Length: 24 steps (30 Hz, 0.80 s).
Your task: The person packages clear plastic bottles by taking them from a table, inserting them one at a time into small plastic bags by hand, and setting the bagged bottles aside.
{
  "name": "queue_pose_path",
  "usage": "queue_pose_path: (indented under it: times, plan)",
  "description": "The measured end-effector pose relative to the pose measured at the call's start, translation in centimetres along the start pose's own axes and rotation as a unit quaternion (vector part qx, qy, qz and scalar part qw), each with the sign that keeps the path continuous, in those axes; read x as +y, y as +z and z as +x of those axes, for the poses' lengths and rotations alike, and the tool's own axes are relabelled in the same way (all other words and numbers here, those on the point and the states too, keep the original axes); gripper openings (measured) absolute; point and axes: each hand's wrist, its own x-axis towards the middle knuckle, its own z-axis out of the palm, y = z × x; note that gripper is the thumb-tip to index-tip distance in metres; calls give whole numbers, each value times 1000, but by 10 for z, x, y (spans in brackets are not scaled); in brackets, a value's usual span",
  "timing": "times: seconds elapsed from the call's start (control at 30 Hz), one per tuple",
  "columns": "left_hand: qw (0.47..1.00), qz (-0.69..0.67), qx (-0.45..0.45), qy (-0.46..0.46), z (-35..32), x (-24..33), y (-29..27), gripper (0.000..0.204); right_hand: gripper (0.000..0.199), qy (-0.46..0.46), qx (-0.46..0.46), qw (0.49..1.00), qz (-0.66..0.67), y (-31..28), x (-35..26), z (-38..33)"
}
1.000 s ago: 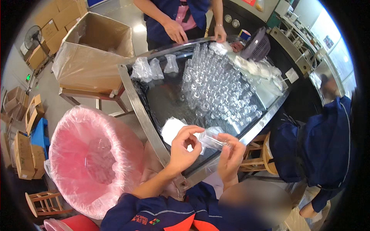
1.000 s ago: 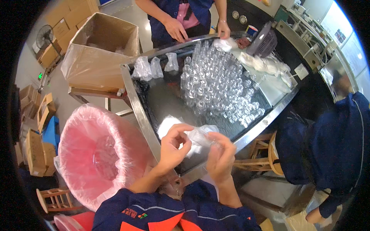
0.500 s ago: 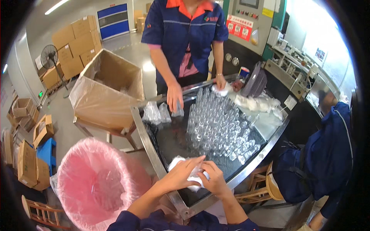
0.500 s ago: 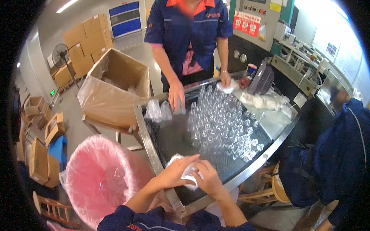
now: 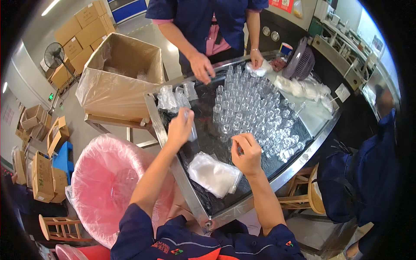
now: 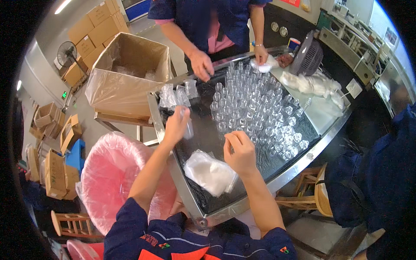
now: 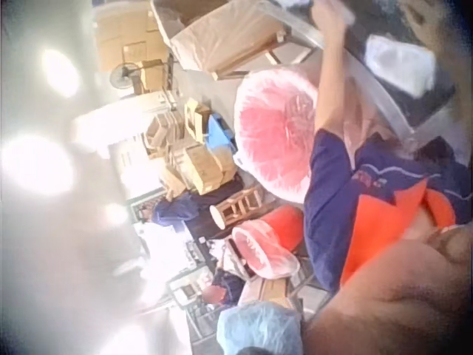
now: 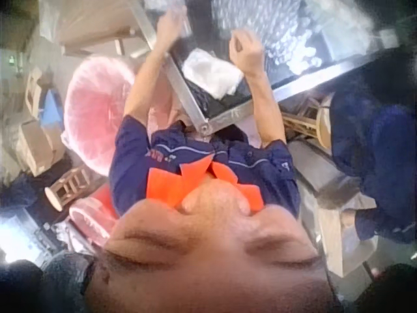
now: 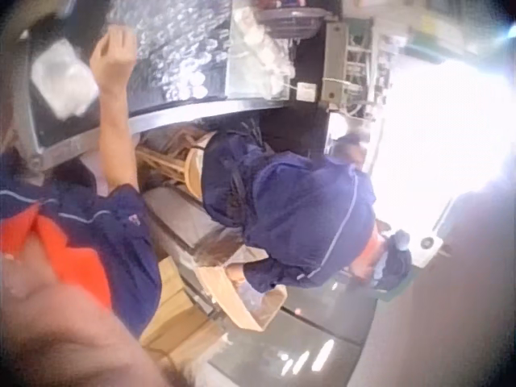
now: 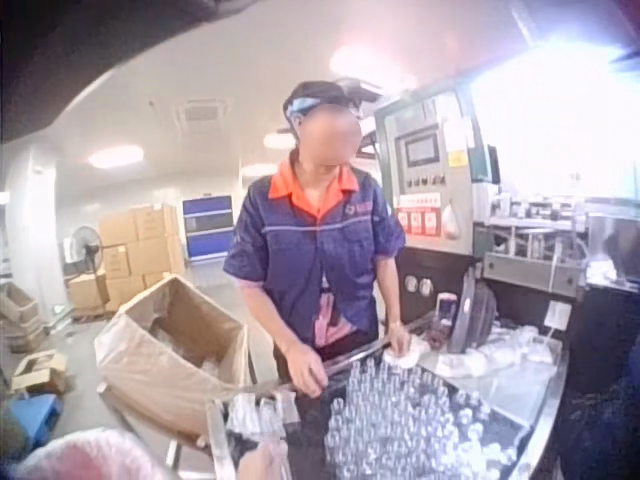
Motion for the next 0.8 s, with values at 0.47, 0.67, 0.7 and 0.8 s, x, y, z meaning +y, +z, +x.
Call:
queue_pose_path:
  times: [0.47,0.67,0.7,0.8]
  plan:
    - [977,-200,14,69,13,49,-6,29,7,103,226,963,-107,-18,34,6]
    - [796,-538,-42,276,-47,196,-77,29,4,114,212,967,-81,-19,45,-4]
    - [759,-587,-36,280,-58,216,-88,32,4,115,217,967,-72,-15,43,-2]
    - [710,-639,-40,293,-82,249,-94,35,3,103,220,967,-71,-17,41,-2]
